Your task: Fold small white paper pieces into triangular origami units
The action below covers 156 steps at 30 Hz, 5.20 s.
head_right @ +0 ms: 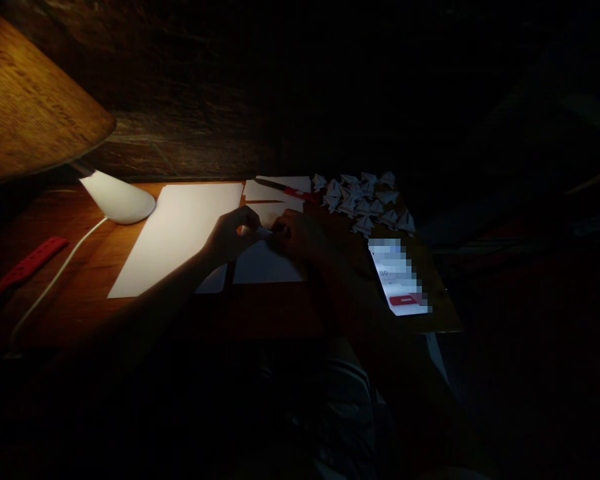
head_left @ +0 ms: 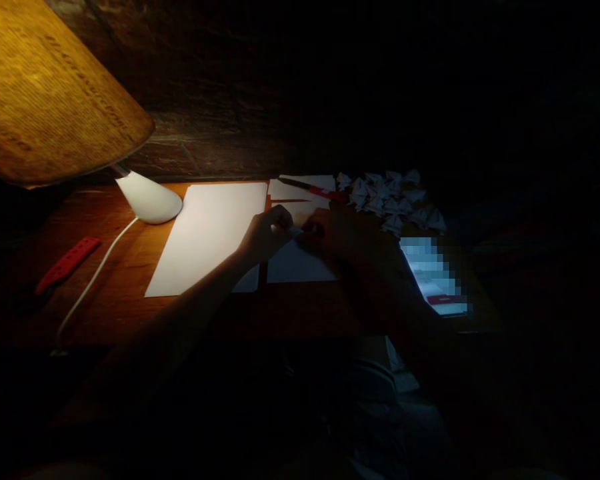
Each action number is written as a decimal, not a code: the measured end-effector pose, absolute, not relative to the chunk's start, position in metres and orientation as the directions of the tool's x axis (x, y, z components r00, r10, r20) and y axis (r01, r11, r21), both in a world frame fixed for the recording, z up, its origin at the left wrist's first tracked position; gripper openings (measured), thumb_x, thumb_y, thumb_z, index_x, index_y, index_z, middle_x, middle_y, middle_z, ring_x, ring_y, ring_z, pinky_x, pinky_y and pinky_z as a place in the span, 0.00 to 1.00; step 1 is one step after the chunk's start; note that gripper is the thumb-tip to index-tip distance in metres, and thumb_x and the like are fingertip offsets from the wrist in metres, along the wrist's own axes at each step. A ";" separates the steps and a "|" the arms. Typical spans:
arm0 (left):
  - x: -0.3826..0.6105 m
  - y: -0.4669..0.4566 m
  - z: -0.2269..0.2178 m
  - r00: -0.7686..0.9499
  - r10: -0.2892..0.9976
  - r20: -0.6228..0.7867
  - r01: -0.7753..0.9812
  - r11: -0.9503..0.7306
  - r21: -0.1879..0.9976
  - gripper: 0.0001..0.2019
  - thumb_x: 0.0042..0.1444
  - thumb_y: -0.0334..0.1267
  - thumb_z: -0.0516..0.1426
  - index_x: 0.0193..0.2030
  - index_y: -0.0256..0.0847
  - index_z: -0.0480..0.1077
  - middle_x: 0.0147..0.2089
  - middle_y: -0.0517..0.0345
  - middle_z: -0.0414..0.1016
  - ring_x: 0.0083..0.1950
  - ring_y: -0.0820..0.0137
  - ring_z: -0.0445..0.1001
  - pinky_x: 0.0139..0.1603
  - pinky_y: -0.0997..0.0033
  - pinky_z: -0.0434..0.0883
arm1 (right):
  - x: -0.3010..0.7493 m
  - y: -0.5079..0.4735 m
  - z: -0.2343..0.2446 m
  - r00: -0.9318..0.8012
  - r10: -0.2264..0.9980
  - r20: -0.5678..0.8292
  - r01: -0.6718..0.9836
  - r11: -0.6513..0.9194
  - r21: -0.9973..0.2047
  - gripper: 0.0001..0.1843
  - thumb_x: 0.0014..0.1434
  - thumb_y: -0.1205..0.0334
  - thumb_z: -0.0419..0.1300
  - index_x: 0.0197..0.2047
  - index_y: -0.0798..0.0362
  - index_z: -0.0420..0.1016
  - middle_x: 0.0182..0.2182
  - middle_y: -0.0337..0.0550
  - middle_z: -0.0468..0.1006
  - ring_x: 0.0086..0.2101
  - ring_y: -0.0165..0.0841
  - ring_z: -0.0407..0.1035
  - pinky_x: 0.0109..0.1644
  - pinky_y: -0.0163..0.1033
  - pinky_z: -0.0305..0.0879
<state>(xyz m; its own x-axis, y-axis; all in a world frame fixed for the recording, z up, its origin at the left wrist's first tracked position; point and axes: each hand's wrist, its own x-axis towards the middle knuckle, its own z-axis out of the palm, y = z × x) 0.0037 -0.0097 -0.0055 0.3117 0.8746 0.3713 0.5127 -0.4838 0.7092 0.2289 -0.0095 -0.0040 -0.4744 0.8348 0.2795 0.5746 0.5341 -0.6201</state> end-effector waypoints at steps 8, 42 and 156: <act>0.003 -0.011 0.010 0.262 0.863 0.432 0.377 -0.504 0.777 0.07 0.56 0.37 0.66 0.41 0.40 0.82 0.40 0.53 0.86 0.40 0.69 0.83 0.46 0.69 0.81 | 0.225 -0.011 -0.001 -0.422 0.774 0.472 0.505 0.633 -0.586 0.14 0.65 0.49 0.68 0.36 0.51 0.82 0.37 0.44 0.82 0.35 0.35 0.71 0.40 0.41 0.64; 0.010 -0.014 0.006 0.137 0.931 0.339 0.170 -0.359 0.918 0.11 0.59 0.46 0.68 0.33 0.42 0.80 0.32 0.55 0.82 0.34 0.69 0.81 0.37 0.68 0.79 | 0.213 -0.027 0.012 -0.336 0.813 0.476 0.501 0.582 -0.640 0.15 0.64 0.54 0.69 0.29 0.50 0.74 0.32 0.40 0.77 0.32 0.33 0.67 0.36 0.41 0.61; 0.013 -0.019 0.018 0.290 0.911 0.292 0.241 -0.365 0.899 0.10 0.54 0.43 0.66 0.27 0.40 0.80 0.27 0.57 0.80 0.31 0.72 0.76 0.36 0.70 0.71 | 0.208 -0.023 0.013 -0.144 0.925 0.351 0.186 0.374 -0.909 0.06 0.58 0.61 0.65 0.29 0.49 0.74 0.29 0.39 0.79 0.33 0.34 0.71 0.39 0.41 0.67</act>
<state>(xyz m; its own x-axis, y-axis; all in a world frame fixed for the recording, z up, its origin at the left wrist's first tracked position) 0.0133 -0.0194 0.0177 0.2903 0.9114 0.2917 0.2414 -0.3647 0.8993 0.2085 -0.0233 0.0126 -0.1441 0.9252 0.3510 0.1857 0.3737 -0.9088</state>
